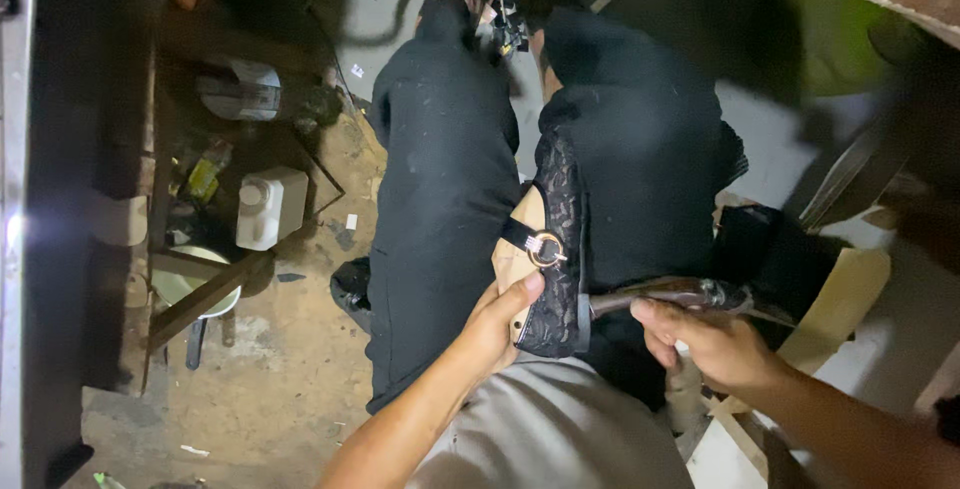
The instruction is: The person sits on the floor holding a shoe upper on their lap, hammers a rubber sole onto it, presses the sole and upper together by hand, and turns the shoe over to hammer and press the edges, working on the shoes one at a time.
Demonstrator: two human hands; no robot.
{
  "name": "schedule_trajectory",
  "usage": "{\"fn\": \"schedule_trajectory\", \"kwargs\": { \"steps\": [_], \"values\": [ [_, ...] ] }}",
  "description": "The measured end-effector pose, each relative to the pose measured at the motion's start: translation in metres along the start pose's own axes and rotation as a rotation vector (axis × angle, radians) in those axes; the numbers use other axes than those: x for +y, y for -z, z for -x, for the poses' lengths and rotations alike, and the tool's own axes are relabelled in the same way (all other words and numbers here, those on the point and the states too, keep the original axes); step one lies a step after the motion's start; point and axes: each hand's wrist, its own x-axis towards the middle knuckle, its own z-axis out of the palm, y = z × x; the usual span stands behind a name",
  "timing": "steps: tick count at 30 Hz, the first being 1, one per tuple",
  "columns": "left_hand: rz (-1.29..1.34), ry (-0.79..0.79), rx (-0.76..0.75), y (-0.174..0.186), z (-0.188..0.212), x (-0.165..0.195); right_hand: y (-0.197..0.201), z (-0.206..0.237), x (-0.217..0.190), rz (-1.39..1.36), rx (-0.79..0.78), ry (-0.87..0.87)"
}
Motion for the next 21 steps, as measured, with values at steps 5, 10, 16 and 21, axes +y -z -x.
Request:
{"fn": "schedule_trajectory", "kwargs": {
  "steps": [5,10,16,21],
  "values": [
    [-0.04,0.036,0.044,-0.001,-0.001,-0.001,-0.003,-0.015,-0.046,0.133,0.055,-0.268],
    [-0.051,0.072,0.001,-0.009,-0.001,0.004,-0.011,-0.024,-0.079,0.078,0.139,-0.41],
    [-0.115,0.002,-0.072,-0.028,0.012,0.023,-0.003,-0.017,-0.053,-0.004,0.175,-0.178],
    [-0.31,-0.115,-0.196,-0.044,0.037,0.052,-0.01,0.008,0.01,0.153,0.254,-0.086]
  ]
}}
